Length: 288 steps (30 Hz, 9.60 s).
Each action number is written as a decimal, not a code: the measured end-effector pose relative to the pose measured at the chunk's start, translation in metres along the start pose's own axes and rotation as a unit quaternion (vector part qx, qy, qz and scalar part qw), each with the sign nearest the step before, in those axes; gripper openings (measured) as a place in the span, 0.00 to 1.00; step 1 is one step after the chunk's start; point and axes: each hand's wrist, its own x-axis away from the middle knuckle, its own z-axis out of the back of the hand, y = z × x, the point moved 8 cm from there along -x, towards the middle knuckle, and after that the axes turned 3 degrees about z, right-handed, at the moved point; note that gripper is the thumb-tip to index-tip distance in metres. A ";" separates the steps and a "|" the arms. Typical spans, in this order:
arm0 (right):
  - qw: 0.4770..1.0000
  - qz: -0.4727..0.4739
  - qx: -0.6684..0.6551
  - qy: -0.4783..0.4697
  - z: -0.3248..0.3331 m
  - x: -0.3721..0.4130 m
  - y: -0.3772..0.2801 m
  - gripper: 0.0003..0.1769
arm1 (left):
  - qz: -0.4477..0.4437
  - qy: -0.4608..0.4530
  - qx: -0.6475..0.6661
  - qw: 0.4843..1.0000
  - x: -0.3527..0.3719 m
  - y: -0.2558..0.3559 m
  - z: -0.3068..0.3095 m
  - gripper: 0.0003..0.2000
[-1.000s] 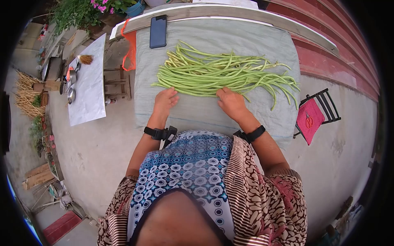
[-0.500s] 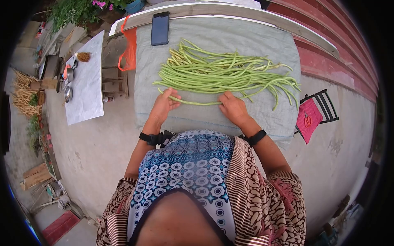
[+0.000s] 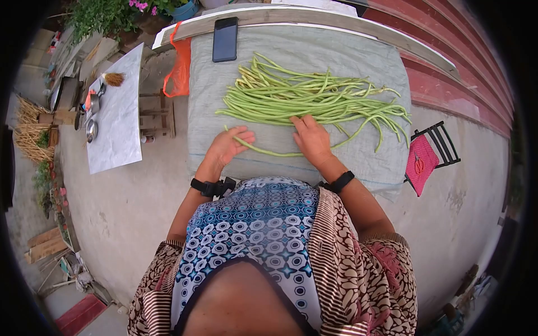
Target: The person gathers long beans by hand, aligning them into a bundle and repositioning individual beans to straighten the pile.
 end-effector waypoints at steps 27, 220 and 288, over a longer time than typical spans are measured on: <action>0.988 0.054 0.142 -0.032 -0.026 -0.021 -0.026 0.10 | 0.036 -0.139 0.010 0.990 -0.010 0.012 -0.016 0.22; 0.975 -0.005 -0.156 -0.160 -0.005 -0.025 -0.049 0.08 | -0.056 -0.248 0.268 0.929 -0.001 0.052 0.003 0.24; 0.996 0.076 -0.009 0.037 -0.003 -0.086 -0.074 0.10 | 0.015 -0.165 0.258 0.952 0.000 0.037 0.000 0.12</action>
